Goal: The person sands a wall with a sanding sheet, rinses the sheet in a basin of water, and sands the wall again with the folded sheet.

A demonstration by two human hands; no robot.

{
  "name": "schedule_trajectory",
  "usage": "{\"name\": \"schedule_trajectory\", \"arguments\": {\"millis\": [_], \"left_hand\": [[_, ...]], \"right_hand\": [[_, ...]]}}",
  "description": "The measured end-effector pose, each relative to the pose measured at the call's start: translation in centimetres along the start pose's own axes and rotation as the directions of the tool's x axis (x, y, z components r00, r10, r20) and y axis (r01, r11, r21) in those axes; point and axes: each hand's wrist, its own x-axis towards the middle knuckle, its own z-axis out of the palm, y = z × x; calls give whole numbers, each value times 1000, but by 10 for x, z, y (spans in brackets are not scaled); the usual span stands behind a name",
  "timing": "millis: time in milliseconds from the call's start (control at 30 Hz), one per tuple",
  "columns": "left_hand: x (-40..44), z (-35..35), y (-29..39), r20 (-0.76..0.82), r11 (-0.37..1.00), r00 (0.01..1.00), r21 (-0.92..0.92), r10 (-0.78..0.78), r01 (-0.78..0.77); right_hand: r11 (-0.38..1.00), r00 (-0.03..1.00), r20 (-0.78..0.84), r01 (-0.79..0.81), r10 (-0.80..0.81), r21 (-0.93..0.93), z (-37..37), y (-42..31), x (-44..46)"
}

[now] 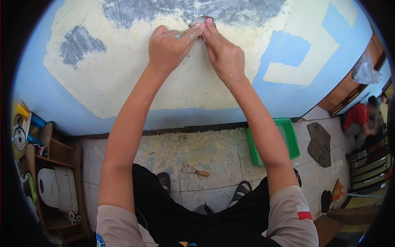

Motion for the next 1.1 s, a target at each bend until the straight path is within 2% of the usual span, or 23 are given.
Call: {"name": "schedule_trajectory", "arguments": {"millis": [67, 133, 200, 267, 367, 400, 533, 633, 733, 867, 933, 1100], "left_hand": [[-2, 4, 0, -5, 1000, 1000, -25, -4, 4], [-1, 15, 5, -11, 999, 1000, -45, -9, 9], [9, 37, 21, -135, 992, 991, -124, -19, 2], [18, 53, 39, -126, 991, 991, -129, -37, 21], [24, 57, 52, -82, 989, 995, -141, -63, 51], [24, 55, 51, -52, 987, 997, -150, -64, 56], [19, 37, 35, -26, 995, 998, -84, -51, 48], [9, 15, 13, -4, 994, 999, -99, -52, 51], [-2, -8, -6, 27, 1000, 1000, -11, -1, 1], [-1, 5, 4, 5, 1000, 1000, 10, 5, -5], [4, 20, 20, -84, 996, 996, -87, -13, 6], [19, 53, 61, -57, 989, 998, -147, -41, 32]], "right_hand": [[997, 988, 147, -49, 57, -56, -11, -6, 3], [995, 993, 111, -35, 45, -92, -18, 5, 2], [993, 996, 81, -19, 29, -119, -25, 19, 0], [990, 997, 10, -71, 73, -123, -36, 33, -4], [991, 994, 6, -110, 111, -76, -40, 48, -8], [995, 995, -23, -95, 95, -17, -35, 48, -7], [998, 992, -108, -66, 66, 5, -13, 27, -3], [995, 997, -32, -70, 73, 69, -9, 7, 3], [999, 995, 99, -27, 23, 43, 0, -9, 6], [999, 992, 123, -42, 43, -5, -10, -4, 6], [998, 993, 110, -41, 45, -43, -21, 11, 0], [989, 988, 92, -120, 128, -90, -49, 45, -11]]}}
